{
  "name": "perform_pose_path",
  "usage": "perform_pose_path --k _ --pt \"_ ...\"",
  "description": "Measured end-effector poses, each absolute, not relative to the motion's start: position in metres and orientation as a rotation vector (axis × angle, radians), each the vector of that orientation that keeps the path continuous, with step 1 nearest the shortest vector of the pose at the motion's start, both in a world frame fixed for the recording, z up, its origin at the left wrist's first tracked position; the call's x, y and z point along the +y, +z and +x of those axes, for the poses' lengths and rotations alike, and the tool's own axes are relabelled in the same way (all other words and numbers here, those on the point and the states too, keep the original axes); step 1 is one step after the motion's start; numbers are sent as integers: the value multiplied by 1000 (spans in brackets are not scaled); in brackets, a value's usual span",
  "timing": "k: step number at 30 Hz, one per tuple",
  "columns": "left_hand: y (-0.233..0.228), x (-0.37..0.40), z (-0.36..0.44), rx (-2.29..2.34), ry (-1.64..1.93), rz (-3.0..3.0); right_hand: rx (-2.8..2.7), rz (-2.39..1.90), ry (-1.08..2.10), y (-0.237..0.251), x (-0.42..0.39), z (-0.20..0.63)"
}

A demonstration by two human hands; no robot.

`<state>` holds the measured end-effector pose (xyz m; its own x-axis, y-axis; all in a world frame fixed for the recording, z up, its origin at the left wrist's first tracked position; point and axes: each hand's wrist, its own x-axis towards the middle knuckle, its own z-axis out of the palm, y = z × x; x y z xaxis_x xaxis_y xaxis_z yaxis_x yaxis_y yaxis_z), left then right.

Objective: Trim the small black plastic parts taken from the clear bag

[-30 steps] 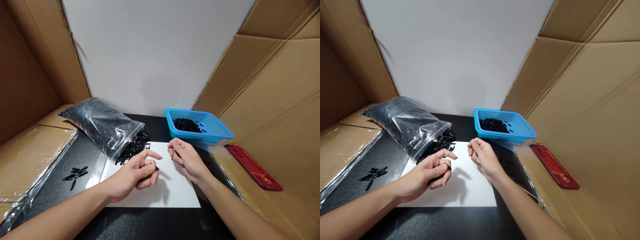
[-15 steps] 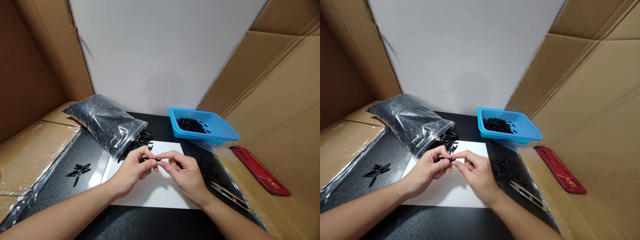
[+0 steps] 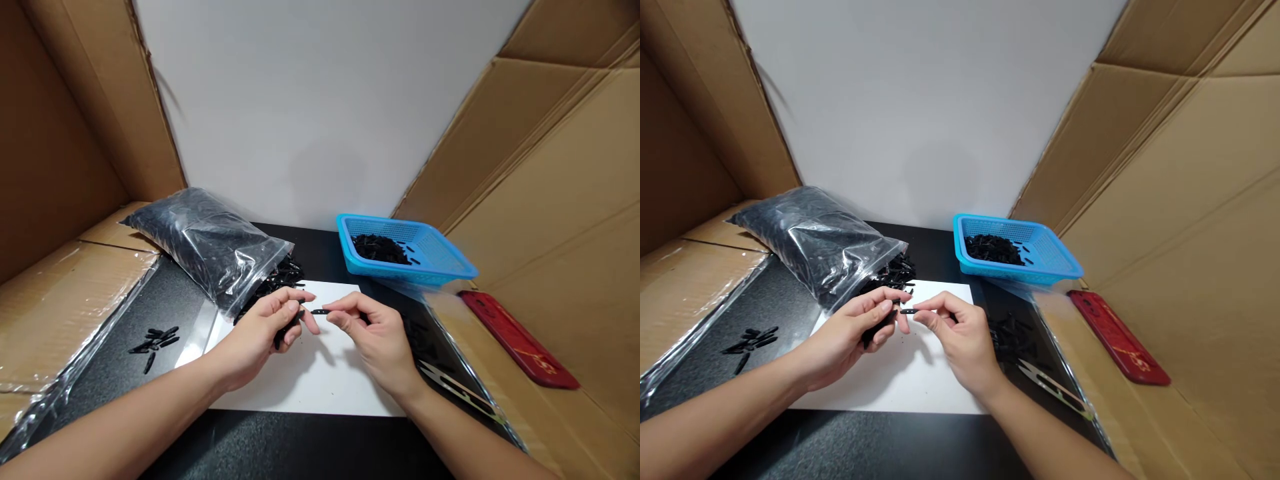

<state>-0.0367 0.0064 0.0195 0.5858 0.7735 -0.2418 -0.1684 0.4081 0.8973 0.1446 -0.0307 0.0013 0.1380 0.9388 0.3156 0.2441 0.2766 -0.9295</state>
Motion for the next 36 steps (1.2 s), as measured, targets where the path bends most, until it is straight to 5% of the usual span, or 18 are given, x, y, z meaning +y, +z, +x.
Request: perform_pose_path --k 17,26,36 --pt "22 4 -35 765 701 1047 -1384 -1197 692 -1 -32 145" --pt "19 4 -32 831 727 1061 -929 -915 1447 9 -26 145" --pt "18 4 -35 825 749 1101 -1535 -1206 727 -1 -33 144"
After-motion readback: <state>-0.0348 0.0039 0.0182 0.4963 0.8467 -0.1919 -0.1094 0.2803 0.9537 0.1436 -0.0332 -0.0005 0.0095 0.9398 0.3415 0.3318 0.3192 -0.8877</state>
